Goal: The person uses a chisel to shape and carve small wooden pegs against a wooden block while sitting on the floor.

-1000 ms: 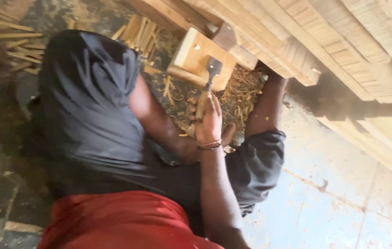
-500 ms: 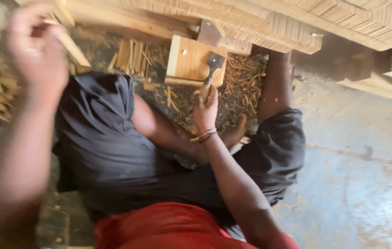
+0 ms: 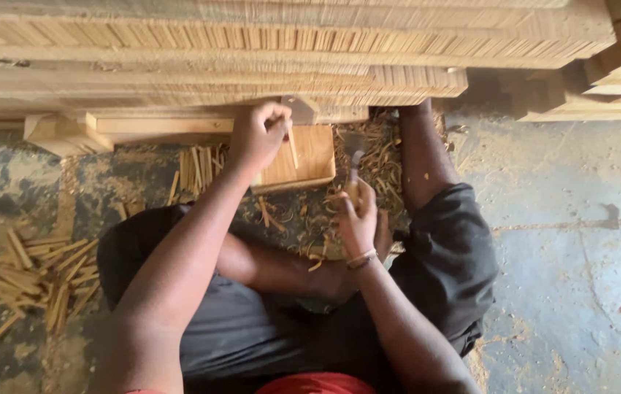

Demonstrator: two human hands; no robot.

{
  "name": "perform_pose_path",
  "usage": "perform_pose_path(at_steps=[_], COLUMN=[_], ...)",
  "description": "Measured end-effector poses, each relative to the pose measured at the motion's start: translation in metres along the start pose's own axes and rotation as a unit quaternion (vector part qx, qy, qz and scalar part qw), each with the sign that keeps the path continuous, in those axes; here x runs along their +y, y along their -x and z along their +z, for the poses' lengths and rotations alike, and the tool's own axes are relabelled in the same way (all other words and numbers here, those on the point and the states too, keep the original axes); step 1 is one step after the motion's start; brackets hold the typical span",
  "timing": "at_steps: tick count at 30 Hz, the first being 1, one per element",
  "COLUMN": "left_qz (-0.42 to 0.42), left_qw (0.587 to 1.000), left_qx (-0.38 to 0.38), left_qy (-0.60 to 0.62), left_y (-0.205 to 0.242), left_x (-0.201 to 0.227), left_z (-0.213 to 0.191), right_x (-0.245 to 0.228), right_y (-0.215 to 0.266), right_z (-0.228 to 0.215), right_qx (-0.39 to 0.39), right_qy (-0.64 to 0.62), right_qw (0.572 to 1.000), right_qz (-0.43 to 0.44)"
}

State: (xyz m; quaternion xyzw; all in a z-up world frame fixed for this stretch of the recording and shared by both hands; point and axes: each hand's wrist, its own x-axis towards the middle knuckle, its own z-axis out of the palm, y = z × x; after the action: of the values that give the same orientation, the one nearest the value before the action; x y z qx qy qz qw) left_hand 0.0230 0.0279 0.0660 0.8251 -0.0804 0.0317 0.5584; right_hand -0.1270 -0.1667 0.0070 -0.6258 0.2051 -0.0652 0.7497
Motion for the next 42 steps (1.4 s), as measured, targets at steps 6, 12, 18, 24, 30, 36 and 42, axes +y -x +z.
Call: perform_pose_path(at_steps=[6,12,18,24,30,36,42], left_qz=[-0.010,0.024,0.216,0.325,0.268,0.292,0.226], left_qw=[0.993,0.981,0.962,0.902,0.901,0.912,0.912], left_qx=[-0.005,-0.018,0.012,-0.064,-0.136,-0.056,-0.042], left_qy=[-0.115,-0.194,-0.166,-0.276,-0.313,-0.281,-0.339], left_y=[0.006,0.005,0.012,0.025,0.033,0.045,0.049], left_x=[-0.038,-0.039,-0.021,-0.021,-0.041,-0.038,-0.030], left_z=[0.013,0.023,0.022,0.022,0.031,0.029,0.033], right_x=[-0.006,-0.007,-0.011,-0.011,-0.010,-0.010,-0.012], right_y=[0.006,0.008,0.014,0.010,0.014,0.017,0.020], right_z=[0.008,0.026,0.012,0.010,0.007,0.002,0.005], right_qx=[0.010,-0.040,-0.023,-0.004,-0.022,-0.029,-0.023], right_qy=[-0.025,-0.037,-0.074,-0.075,-0.076,-0.077,-0.067], right_qw=[1.000,0.997,0.995,0.994,0.994,0.993,0.993], right_qz=[0.007,0.053,0.063,0.077,0.074,0.080,0.091])
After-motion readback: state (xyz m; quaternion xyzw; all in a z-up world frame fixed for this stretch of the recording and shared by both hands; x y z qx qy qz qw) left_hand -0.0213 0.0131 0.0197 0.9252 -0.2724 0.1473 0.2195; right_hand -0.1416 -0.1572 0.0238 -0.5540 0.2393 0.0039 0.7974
